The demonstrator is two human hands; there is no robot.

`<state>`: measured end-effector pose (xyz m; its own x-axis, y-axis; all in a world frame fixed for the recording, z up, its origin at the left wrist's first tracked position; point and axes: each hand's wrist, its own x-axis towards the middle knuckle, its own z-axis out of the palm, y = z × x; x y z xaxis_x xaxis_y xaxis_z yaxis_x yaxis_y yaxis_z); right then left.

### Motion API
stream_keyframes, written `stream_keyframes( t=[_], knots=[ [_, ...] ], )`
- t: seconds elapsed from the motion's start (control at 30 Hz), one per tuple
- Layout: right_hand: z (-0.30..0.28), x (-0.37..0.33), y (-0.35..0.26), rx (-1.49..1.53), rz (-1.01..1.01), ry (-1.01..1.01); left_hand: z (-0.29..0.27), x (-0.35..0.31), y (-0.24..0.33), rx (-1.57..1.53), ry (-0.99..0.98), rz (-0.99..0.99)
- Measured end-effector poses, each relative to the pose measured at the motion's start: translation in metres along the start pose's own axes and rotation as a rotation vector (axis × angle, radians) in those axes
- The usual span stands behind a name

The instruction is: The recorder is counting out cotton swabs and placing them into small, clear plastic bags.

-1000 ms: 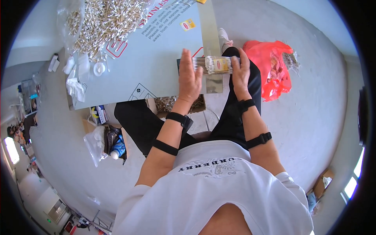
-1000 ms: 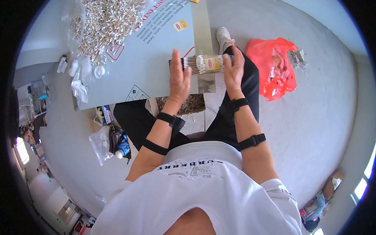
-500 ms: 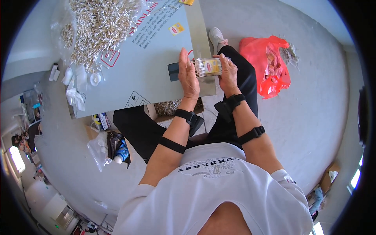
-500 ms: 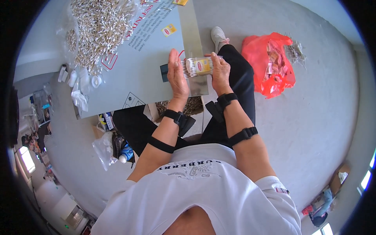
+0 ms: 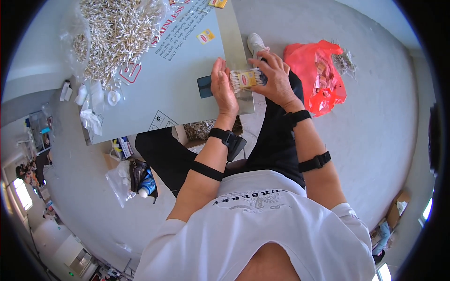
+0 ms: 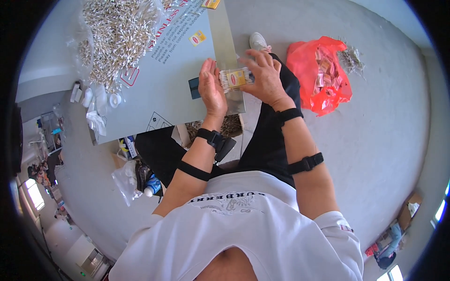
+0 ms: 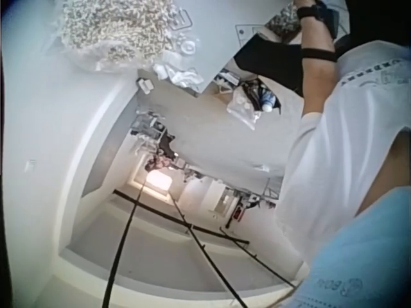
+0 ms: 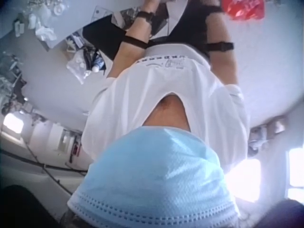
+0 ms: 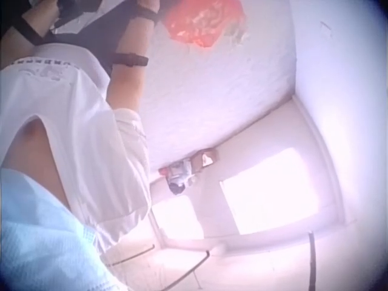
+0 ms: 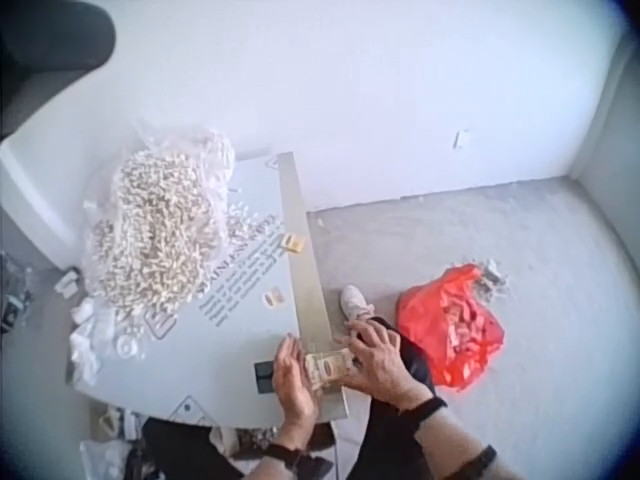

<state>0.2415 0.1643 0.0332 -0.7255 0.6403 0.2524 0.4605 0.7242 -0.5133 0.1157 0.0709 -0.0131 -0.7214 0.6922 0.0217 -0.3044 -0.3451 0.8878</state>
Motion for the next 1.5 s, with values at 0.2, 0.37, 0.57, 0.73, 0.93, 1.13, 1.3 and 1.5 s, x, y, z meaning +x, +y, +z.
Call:
stream_keyframes(
  t=[0.2, 0.37, 0.57, 0.73, 0.93, 1.13, 1.3, 1.5],
  knots=[
    [0.004, 0.0, 0.007, -0.009, -0.034, -0.178, 0.006, 0.0, 0.001, 0.004, -0.005, -0.009],
    [0.019, 0.0, 0.007, -0.012, -0.04, -0.153, 0.006, -0.001, 0.003, 0.067, -0.026, 0.008],
    [0.052, -0.016, 0.023, 1.409, 0.913, 0.223, 0.007, -0.001, 0.001, 0.058, 0.0, 0.014],
    [0.068, -0.013, 0.009, 1.426, 1.009, 0.269, 0.005, 0.001, 0.001, 0.029, -0.008, -0.009],
    [0.063, -0.005, -0.003, 1.521, 1.148, 0.288, 0.004, 0.001, 0.002, 0.025, -0.003, -0.015],
    [0.073, -0.007, -0.004, 0.398, 0.73, 0.412, 0.008, -0.007, 0.007, 0.406, -0.187, 0.111],
    [0.074, -0.008, 0.01, 0.365, 0.758, 0.332, 0.005, -0.006, 0.01, 0.458, -0.26, 0.122],
    [0.014, -0.005, -0.012, 0.081, 0.269, 0.251, -0.012, -0.003, 0.012, 0.191, -0.05, 0.061]
  ],
)
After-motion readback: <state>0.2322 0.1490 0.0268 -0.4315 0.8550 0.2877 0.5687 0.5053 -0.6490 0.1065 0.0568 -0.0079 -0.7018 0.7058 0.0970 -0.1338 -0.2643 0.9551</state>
